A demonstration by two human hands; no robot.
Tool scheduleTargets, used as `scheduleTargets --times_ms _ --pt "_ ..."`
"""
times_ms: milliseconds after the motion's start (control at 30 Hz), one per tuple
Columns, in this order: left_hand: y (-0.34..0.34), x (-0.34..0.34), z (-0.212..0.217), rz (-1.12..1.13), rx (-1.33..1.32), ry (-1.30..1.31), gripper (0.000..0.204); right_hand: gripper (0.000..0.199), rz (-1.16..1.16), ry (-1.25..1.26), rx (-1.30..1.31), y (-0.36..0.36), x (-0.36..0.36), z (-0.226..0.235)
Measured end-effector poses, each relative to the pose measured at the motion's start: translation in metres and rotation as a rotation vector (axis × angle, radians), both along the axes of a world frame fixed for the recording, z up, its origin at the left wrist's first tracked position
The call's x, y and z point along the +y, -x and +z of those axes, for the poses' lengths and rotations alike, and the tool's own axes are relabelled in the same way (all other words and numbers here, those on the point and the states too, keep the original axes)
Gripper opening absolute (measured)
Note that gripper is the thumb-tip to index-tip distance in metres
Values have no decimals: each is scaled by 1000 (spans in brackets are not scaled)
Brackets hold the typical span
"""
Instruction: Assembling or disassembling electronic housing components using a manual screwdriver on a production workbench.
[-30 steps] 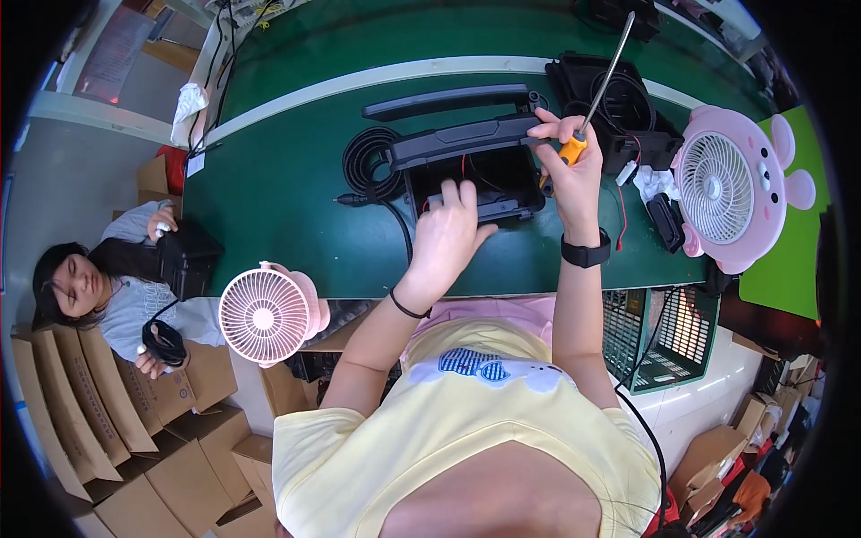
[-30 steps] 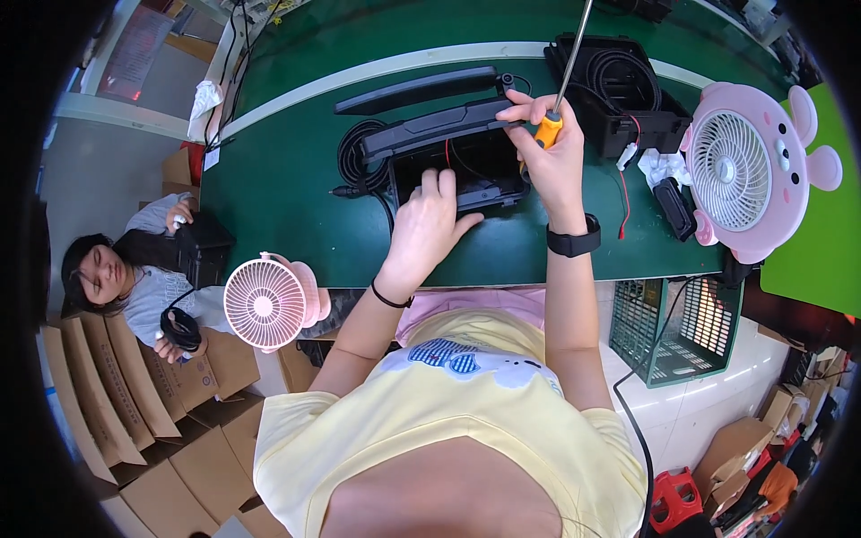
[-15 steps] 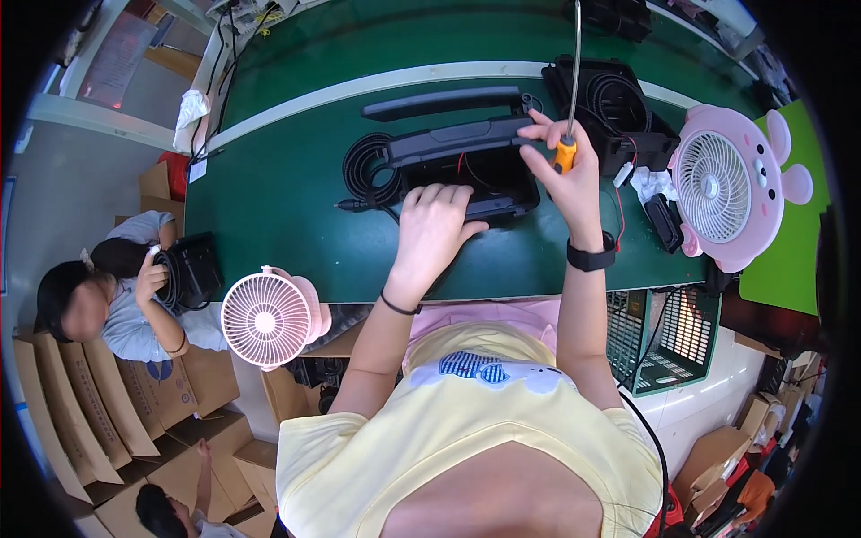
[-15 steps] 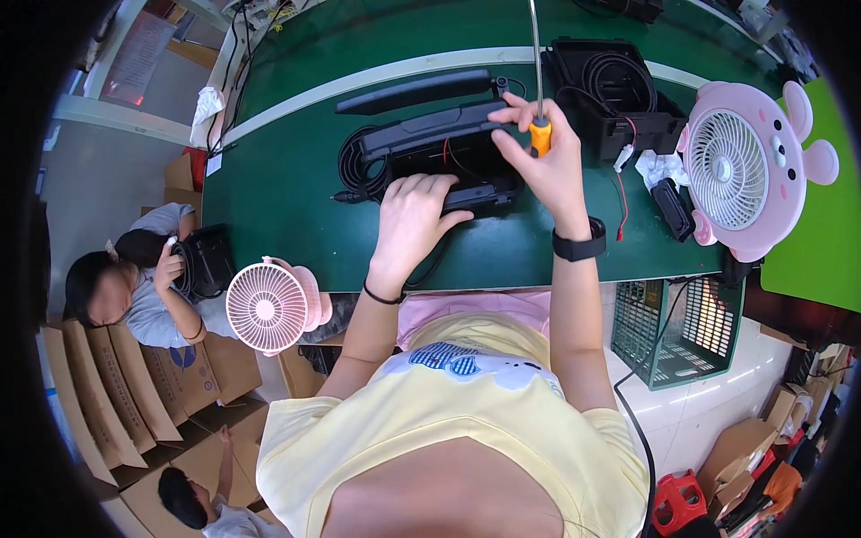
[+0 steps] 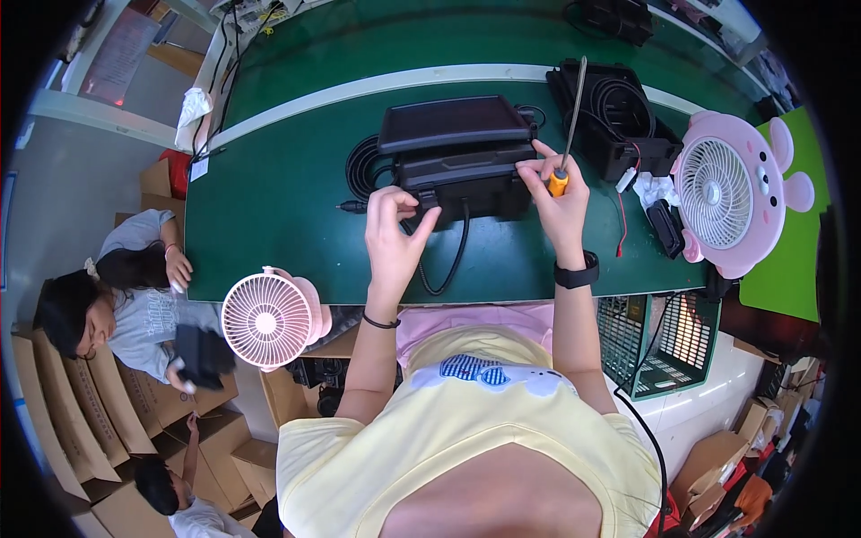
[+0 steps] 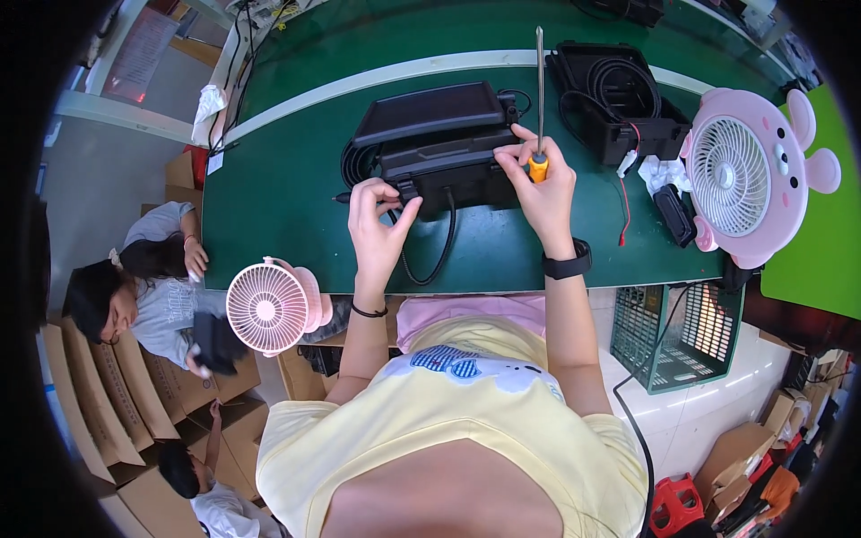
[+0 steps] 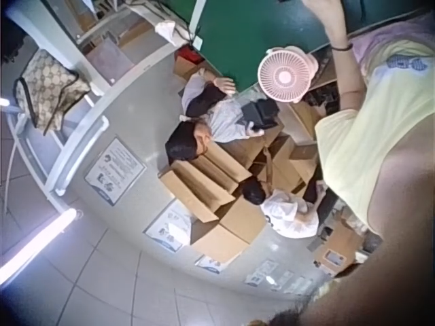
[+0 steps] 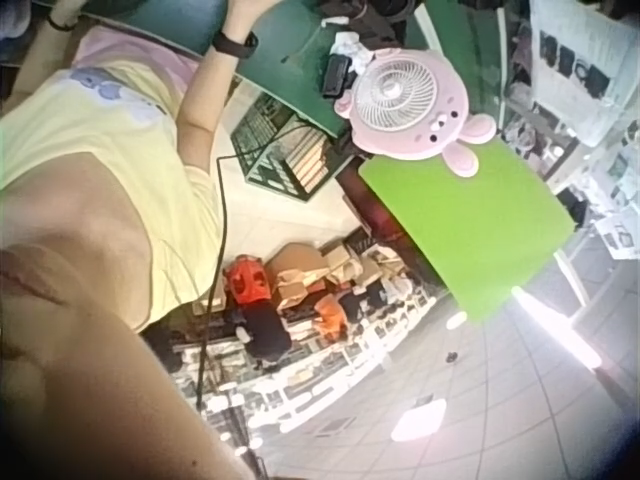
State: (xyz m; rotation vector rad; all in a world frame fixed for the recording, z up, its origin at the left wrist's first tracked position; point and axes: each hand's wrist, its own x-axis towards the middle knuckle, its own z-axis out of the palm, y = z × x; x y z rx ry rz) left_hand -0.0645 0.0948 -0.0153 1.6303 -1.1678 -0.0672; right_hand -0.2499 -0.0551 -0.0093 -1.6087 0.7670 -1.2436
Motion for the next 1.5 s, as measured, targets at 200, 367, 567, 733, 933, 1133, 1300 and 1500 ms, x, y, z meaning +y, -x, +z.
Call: scheduleTargets --times_ms 200,367,567,733,933,1133,1300,1500 --pt "2 2 1 75 -217 -75 26 29 10 -29 -45 -5 -9 -3" --pt "3 -4 2 -17 5 -2 34 29 12 -43 -52 -8 -12 -2" --pt "-2 -22 5 -64 270 82 23 28 24 -9 -38 -9 -16 -1" --pt "-2 -34 2 -34 317 41 14 29 -235 76 -56 -13 -5 -6" --pt "-6 -36 -1 -177 453 156 36 30 -211 0 85 1 19 -9" --pt "-11 -37 -2 -249 565 154 45 36 111 -170 -95 8 13 -7" --pt "-11 -41 4 -247 624 167 41 32 45 -133 -157 -6 6 18" --pt "-15 -60 4 -41 264 128 12 26 -160 373 203 -15 2 18"
